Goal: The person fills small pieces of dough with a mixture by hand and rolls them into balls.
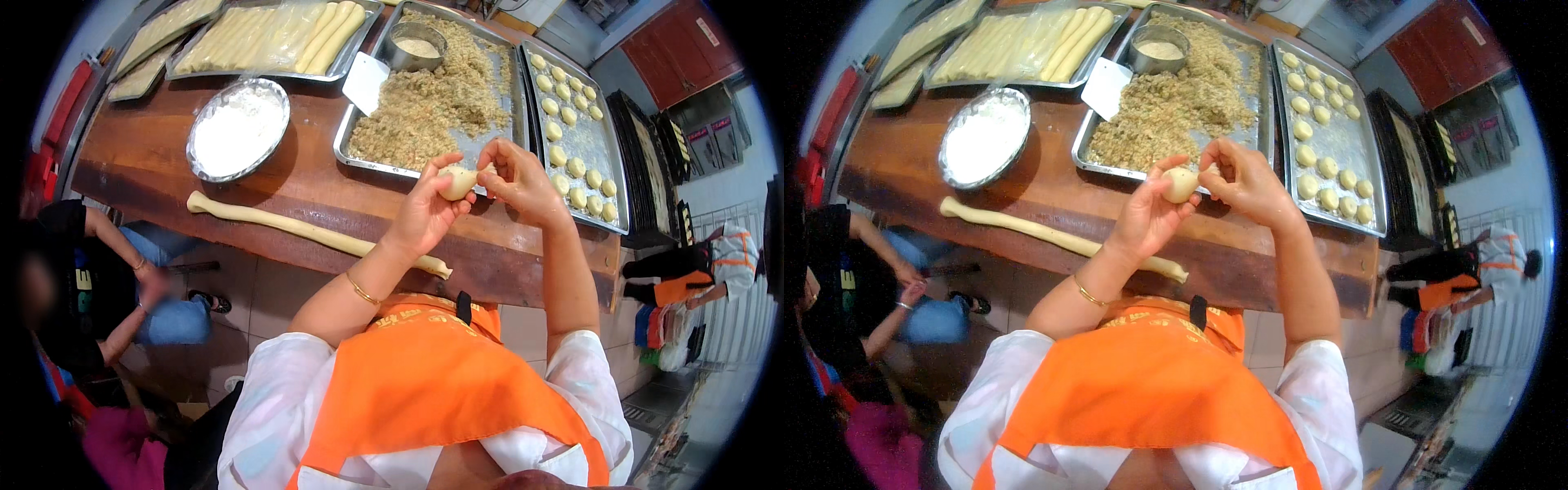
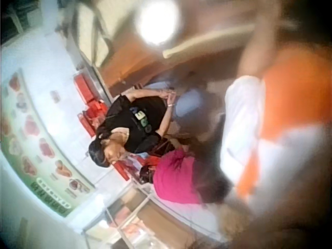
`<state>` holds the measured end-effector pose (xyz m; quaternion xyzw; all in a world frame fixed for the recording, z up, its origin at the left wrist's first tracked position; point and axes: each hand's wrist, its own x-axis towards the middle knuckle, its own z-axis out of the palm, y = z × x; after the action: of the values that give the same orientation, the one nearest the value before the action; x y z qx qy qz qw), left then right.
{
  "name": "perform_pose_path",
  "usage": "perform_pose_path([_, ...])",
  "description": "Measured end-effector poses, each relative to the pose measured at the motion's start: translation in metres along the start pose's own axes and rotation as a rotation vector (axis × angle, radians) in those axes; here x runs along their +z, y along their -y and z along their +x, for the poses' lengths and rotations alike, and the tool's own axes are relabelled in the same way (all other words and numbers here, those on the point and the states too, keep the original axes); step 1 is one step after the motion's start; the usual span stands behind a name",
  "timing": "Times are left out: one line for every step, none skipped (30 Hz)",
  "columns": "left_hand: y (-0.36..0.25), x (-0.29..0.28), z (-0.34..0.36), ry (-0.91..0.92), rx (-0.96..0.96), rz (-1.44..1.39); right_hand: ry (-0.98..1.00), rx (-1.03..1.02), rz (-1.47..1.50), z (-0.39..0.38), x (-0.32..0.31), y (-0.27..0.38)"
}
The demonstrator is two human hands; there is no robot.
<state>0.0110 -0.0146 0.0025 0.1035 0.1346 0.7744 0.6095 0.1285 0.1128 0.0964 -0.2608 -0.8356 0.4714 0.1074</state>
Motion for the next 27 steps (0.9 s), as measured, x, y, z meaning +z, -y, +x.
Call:
perform_pose_path([-0.003, 0.002, -0.002, 0.004, 0.008, 0.024, 0.002, -0.046, -0.043, 0.002, -0.001, -0.001])
perform_pose_path([-0.003, -0.002, -0.002, 0.028, 0.010, 0.096, 0.011, -0.059, -0.075, 0.002, -0.002, 0.001])
perform_pose_path([-0.005, -0.008, -0.001, 0.049, 0.012, 0.168, 0.021, -0.071, -0.105, 0.003, -0.001, 0.006])
perform_pose_path([-0.007, -0.014, -0.001, 0.071, 0.014, 0.241, 0.031, -0.084, -0.135, 0.003, -0.001, 0.009])
perform_pose_path([-0.009, -0.018, -0.001, 0.065, -0.009, 0.265, 0.037, -0.116, -0.175, 0.005, 0.001, 0.010])
perform_pose_path([-0.006, -0.021, 0.001, 0.043, -0.014, 0.195, 0.050, -0.137, -0.178, 0.005, 0.004, 0.009])
perform_pose_path([0.000, -0.024, 0.005, 0.020, -0.020, 0.125, 0.062, -0.159, -0.180, 0.005, 0.006, 0.008])
perform_pose_path([0.003, -0.028, 0.008, -0.001, -0.027, 0.055, 0.073, -0.180, -0.182, 0.005, 0.008, 0.007])
perform_pose_path([-0.003, -0.025, 0.008, 0.069, -0.048, -0.030, 0.067, -0.191, -0.220, 0.005, 0.008, 0.008])
perform_pose_path([-0.007, -0.022, 0.005, 0.057, -0.032, -0.012, 0.059, -0.202, -0.257, 0.005, 0.008, 0.011])
perform_pose_path([-0.011, -0.017, 0.000, 0.046, -0.017, 0.006, 0.051, -0.213, -0.295, 0.004, 0.007, 0.012])
perform_pose_path([-0.013, -0.015, -0.004, 0.033, -0.001, 0.024, 0.052, -0.229, -0.291, 0.004, 0.008, 0.012])
perform_pose_path([-0.013, -0.016, -0.005, 0.024, -0.015, 0.110, 0.052, -0.245, -0.288, 0.004, 0.008, 0.012])
perform_pose_path([-0.013, -0.018, -0.004, 0.016, -0.030, 0.196, 0.052, -0.261, -0.284, 0.004, 0.009, 0.012])
perform_pose_path([-0.012, -0.021, -0.003, 0.008, -0.046, 0.281, 0.068, -0.254, -0.285, 0.004, 0.010, 0.013])
perform_pose_path([-0.010, -0.023, 0.000, 0.009, -0.046, 0.195, 0.083, -0.247, -0.287, 0.003, 0.011, 0.014])
perform_pose_path([-0.005, -0.025, 0.004, 0.010, -0.046, 0.108, 0.098, -0.240, -0.288, 0.003, 0.013, 0.015])
perform_pose_path([-0.005, -0.020, 0.005, 0.011, -0.048, 0.023, 0.087, -0.258, -0.310, 0.001, 0.013, 0.016])
perform_pose_path([-0.006, -0.017, 0.003, -0.027, -0.034, 0.024, 0.076, -0.277, -0.331, 0.000, 0.014, 0.017])
perform_pose_path([-0.008, -0.012, -0.001, -0.066, -0.021, 0.025, 0.065, -0.295, -0.353, -0.001, 0.014, 0.018])
perform_pose_path([-0.010, -0.007, -0.004, -0.103, -0.010, 0.027, 0.068, -0.305, -0.360, -0.002, 0.014, 0.017])
perform_pose_path([-0.008, -0.008, -0.005, -0.089, 0.011, 0.147, 0.071, -0.316, -0.366, -0.003, 0.013, 0.016])
perform_pose_path([-0.006, -0.011, -0.006, -0.074, 0.032, 0.268, 0.074, -0.328, -0.373, -0.003, 0.013, 0.016])
perform_pose_path([-0.005, -0.014, -0.007, -0.058, 0.057, 0.388, 0.077, -0.359, -0.367, -0.003, 0.014, 0.016])
perform_pose_path([-0.005, -0.018, -0.007, -0.012, 0.033, 0.395, 0.082, -0.390, -0.361, -0.002, 0.015, 0.016])
perform_pose_path([-0.007, -0.024, -0.005, 0.034, 0.008, 0.401, 0.086, -0.421, -0.356, -0.002, 0.016, 0.016])
perform_pose_path([-0.007, -0.029, -0.004, 0.079, -0.017, 0.408, 0.090, -0.427, -0.373, -0.002, 0.016, 0.017])
